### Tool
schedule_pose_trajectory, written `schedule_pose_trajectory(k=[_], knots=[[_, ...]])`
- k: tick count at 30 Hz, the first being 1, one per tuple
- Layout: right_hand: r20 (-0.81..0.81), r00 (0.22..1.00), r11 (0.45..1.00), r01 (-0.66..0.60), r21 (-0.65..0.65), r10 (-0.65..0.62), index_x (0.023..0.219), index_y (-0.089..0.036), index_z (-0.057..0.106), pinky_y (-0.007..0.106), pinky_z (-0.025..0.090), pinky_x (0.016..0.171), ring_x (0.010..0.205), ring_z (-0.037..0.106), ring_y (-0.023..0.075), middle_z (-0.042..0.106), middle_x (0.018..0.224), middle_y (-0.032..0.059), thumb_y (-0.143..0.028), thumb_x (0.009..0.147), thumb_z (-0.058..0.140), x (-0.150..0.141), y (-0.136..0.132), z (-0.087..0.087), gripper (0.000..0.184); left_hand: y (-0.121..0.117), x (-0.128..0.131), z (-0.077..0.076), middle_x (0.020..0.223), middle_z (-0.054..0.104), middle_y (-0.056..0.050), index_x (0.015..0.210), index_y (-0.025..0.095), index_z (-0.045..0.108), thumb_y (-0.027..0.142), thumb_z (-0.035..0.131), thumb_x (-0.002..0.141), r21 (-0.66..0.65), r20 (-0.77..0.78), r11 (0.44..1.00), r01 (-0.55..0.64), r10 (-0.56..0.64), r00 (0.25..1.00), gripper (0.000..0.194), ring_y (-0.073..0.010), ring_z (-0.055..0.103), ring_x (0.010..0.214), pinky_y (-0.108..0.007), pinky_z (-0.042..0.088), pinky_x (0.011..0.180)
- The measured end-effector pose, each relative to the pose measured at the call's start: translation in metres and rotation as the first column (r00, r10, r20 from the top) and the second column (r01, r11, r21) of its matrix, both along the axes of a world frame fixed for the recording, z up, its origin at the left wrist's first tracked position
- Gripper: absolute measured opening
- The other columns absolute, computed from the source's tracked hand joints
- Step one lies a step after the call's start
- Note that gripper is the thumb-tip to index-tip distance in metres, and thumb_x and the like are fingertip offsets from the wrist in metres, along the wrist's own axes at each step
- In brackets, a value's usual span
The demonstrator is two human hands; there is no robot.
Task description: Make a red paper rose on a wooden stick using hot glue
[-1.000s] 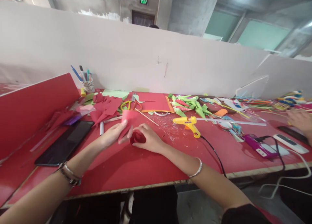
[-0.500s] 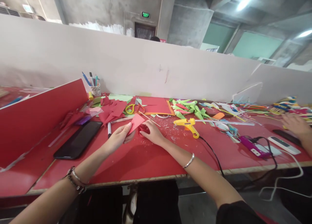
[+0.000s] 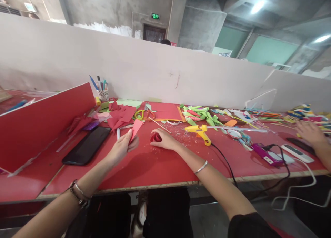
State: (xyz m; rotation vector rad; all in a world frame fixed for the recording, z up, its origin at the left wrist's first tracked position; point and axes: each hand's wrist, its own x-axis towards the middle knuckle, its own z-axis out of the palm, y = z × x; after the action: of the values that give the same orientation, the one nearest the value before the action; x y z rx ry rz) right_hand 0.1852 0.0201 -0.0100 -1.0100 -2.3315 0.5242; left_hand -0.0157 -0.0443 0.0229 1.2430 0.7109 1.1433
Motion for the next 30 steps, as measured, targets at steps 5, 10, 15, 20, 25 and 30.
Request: schedule_pose_trajectory(k=[5,10,15,20,25,30], knots=[[0.022,1.000,1.000,-0.019,0.001,0.019,0.092,-0.019,0.055,0.025,0.039,0.071,0.079,0.051,0.0127,0.052,0.090,0.0014,-0.030,0.067,0.062,-0.004,0.006,0.003,0.027,-0.002,0.006,-0.001,0.043,0.023,0.010,0.062,0.017,0.036,0.046,0.042,0.082,-0.130,0.187,0.990,0.060,-0.035,0.982,0.036,-0.0040,0.015,0.036,-0.015,0.018,0.038],[-0.040,0.998,0.999,0.039,0.017,-0.038,0.097,-0.017,0.050,0.026,0.039,0.073,0.081,0.050,0.0134,0.053,0.092,0.0023,-0.031,0.069,0.059,-0.017,0.024,0.001,0.032,0.003,0.009,-0.007,0.042,0.020,0.010,0.064,0.016,0.038,0.046,0.041,0.083,-0.189,0.269,0.981,0.049,0.003,0.963,0.036,-0.0035,0.016,0.034,-0.014,0.018,0.037],[-0.069,0.992,0.995,0.101,-0.005,-0.101,0.107,-0.017,0.045,0.030,0.039,0.077,0.087,0.050,0.0161,0.053,0.100,0.0053,-0.035,0.065,0.062,-0.022,0.037,-0.005,0.049,0.003,0.010,-0.007,0.043,0.018,0.010,0.064,0.017,0.036,0.049,0.041,0.082,-0.190,0.271,0.981,0.031,0.022,0.962,0.037,-0.0037,0.015,0.035,-0.015,0.020,0.038],[-0.138,0.975,0.984,0.177,0.027,-0.171,0.120,-0.019,0.034,0.038,0.034,0.089,0.105,0.042,0.0212,0.044,0.114,0.0098,-0.037,0.060,0.067,-0.014,0.028,0.001,0.070,-0.003,0.012,-0.003,0.049,0.022,0.009,0.058,0.017,0.030,0.042,0.054,0.077,-0.041,0.118,0.997,-0.072,0.077,0.990,0.039,-0.0035,0.020,0.040,-0.017,0.019,0.040],[-0.385,0.919,0.992,0.040,-0.121,-0.084,0.124,-0.024,0.025,0.032,0.043,0.080,0.089,0.050,0.0145,0.048,0.105,0.0063,-0.040,0.078,0.049,-0.011,-0.007,0.039,0.054,-0.005,0.018,-0.006,0.049,0.025,0.008,0.058,0.017,0.030,0.044,0.047,0.080,0.079,-0.085,0.997,-0.002,0.009,0.996,0.039,-0.0047,0.021,0.043,-0.020,0.018,0.042],[-0.398,0.909,0.980,-0.175,-0.090,0.126,0.100,-0.026,0.049,0.028,0.044,0.080,0.090,0.050,0.0125,0.047,0.102,0.0022,-0.031,0.084,0.041,-0.007,-0.036,0.075,0.019,-0.006,0.019,-0.008,0.048,0.024,0.009,0.061,0.019,0.029,0.050,0.039,0.081,0.089,-0.191,0.987,0.130,-0.111,0.975,0.039,-0.0056,0.019,0.041,-0.021,0.016,0.041]])
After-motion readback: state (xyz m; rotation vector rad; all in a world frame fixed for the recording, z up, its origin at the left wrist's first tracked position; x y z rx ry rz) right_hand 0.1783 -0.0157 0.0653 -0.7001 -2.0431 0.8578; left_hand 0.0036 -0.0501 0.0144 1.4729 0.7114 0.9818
